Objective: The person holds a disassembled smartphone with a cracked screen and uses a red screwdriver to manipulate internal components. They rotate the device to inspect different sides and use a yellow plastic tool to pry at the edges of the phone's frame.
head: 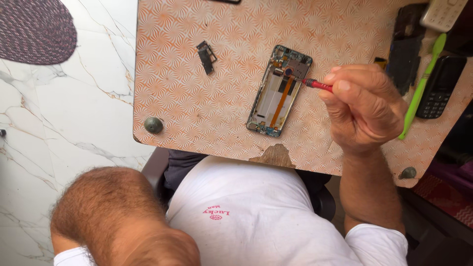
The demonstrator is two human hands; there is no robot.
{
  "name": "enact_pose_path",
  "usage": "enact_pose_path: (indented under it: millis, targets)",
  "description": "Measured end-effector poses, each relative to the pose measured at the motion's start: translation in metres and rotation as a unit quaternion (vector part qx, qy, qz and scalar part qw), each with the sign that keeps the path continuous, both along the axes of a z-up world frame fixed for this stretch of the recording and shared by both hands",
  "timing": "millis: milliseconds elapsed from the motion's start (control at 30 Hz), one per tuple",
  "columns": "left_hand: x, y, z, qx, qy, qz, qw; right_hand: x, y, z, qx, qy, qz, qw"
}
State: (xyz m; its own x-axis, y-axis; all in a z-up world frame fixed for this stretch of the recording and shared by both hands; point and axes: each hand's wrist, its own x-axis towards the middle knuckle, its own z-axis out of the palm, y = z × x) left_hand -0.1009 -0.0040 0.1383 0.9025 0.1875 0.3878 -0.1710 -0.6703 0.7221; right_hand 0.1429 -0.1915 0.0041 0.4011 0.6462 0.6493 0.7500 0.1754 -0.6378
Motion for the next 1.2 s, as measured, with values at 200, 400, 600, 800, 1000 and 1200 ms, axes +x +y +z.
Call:
enact_pose_path:
  millis: [200, 400, 600, 800, 1000, 1200]
  targets:
    - [0.008, 0.002, 0.002, 0.004, -0.016, -0.003, 1.000, -0.002, 0.001, 0.003, -0.004, 0.013, -0.004, 1.000]
    - [0.026, 0.007, 0.003, 0.003, -0.042, -0.009, 0.999, -0.001, -0.001, 0.002, 0.009, 0.002, -0.003, 1.000]
    - [0.050, 0.016, -0.005, 0.012, -0.060, -0.022, 0.998, -0.003, -0.002, 0.010, -0.007, 0.024, -0.030, 0.999]
    - [0.087, 0.017, -0.057, 0.071, -0.031, -0.035, 0.996, -0.007, -0.003, 0.017, -0.023, 0.022, -0.014, 0.999]
    - [0.103, 0.013, -0.104, 0.164, 0.041, -0.042, 0.985, -0.008, 0.002, 0.020, -0.050, 0.020, -0.002, 0.999]
    - [0.110, 0.012, -0.119, 0.178, 0.054, -0.040, 0.982, -0.006, 0.003, 0.018, -0.048, 0.017, -0.005, 0.999]
